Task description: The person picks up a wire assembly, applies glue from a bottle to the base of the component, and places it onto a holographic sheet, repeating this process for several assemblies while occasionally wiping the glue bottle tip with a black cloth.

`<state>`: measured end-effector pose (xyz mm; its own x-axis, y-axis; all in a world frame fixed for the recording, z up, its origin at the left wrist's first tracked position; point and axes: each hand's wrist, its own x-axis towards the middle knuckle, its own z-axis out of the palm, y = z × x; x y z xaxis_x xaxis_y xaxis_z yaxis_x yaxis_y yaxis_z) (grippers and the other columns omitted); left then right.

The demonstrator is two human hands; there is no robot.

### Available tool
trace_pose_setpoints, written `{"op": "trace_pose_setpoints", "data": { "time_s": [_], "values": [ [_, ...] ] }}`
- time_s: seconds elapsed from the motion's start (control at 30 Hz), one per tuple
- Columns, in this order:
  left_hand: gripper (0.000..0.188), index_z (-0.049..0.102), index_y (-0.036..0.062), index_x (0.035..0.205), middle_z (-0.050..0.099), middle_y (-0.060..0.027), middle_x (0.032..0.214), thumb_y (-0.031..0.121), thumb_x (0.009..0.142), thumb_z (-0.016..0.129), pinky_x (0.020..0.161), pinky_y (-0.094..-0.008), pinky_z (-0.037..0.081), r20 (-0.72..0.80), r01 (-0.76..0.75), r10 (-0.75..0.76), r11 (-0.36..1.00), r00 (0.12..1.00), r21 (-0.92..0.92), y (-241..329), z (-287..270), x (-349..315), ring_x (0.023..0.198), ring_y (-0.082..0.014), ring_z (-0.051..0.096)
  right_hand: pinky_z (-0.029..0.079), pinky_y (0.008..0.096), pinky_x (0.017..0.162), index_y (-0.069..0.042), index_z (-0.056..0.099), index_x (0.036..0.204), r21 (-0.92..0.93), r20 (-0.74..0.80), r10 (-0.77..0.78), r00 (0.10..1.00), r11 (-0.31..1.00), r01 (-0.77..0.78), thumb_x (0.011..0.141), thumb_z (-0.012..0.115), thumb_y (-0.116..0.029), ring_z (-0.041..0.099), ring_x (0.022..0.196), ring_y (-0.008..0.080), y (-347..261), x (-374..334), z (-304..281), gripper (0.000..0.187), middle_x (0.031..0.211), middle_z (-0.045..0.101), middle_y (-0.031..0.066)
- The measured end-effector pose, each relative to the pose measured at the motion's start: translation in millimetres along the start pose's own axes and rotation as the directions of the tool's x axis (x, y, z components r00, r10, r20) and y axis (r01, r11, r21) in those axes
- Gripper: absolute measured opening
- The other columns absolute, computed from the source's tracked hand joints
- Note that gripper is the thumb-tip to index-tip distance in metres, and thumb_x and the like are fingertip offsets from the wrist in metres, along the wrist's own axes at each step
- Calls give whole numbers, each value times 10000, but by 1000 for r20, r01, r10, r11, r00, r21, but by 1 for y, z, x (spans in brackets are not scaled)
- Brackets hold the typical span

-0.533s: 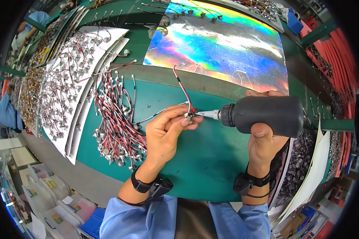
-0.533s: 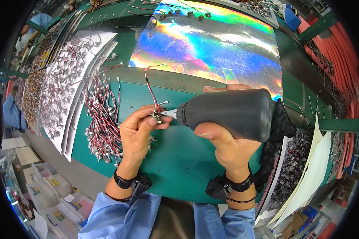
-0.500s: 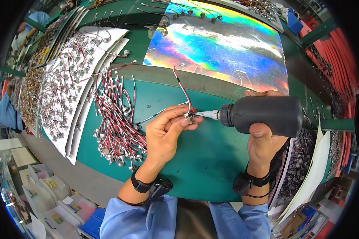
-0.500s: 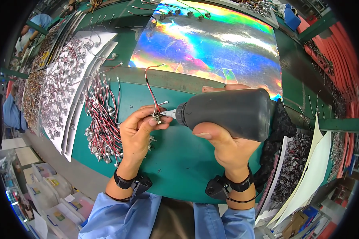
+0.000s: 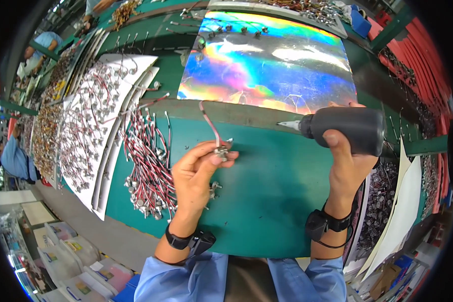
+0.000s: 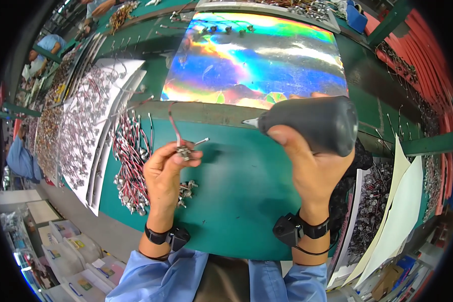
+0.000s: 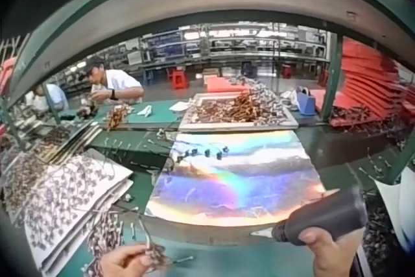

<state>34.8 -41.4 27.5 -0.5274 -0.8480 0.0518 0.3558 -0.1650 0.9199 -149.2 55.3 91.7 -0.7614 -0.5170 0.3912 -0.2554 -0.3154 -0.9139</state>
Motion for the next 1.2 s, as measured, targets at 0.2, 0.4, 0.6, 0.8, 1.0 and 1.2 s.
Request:
{"op": "trace_pose_setpoints", "data": {
  "time_s": [0.2,0.4,0.6,0.8,1.0,1.2],
  "values": [
    [239,563,-65,960,612,-118,824,100,786,564,599,-230,464,-19,-160,204,819,979,551,64,12,72,697,-150,595,429,314,819,69,394,1111,-195,-195,-59,979,981,20,696,690,-229,564,877,221,5,23,-50,590,927,558,127],
    [229,644,25,858,638,-76,754,212,727,619,593,-251,457,36,-139,180,602,983,786,54,35,254,663,-131,594,414,328,844,68,386,1109,-125,-295,-63,953,992,27,732,655,-219,550,912,237,8,34,-75,545,986,517,131],
    [200,682,147,766,645,-64,782,319,678,632,663,-342,475,255,-271,119,152,960,950,-56,84,353,730,-243,612,399,346,864,60,356,1138,-24,-315,5,949,1000,-13,761,621,-212,522,962,259,20,44,-94,535,1057,460,147],
    [215,681,147,748,645,-62,804,341,665,638,685,-347,475,261,-261,12,53,965,964,-137,106,395,746,-242,611,380,362,888,56,338,1158,57,-341,18,940,998,2,779,592,-226,504,986,264,29,49,-106,537,1080,441,139],
    [231,679,178,754,646,-56,811,389,686,614,693,-345,473,259,-255,72,-58,963,965,-160,87,412,770,-231,609,370,375,902,45,338,1170,87,-331,26,943,996,3,789,579,-237,498,994,268,33,47,-110,531,1093,441,127],
    [332,673,129,807,638,-119,803,432,710,580,705,-356,462,285,-286,182,-18,941,958,-70,71,375,804,-261,600,379,380,894,40,340,1175,148,-299,34,954,989,11,802,570,-240,495,997,269,24,43,-98,519,1089,450,123]
  ]
}}
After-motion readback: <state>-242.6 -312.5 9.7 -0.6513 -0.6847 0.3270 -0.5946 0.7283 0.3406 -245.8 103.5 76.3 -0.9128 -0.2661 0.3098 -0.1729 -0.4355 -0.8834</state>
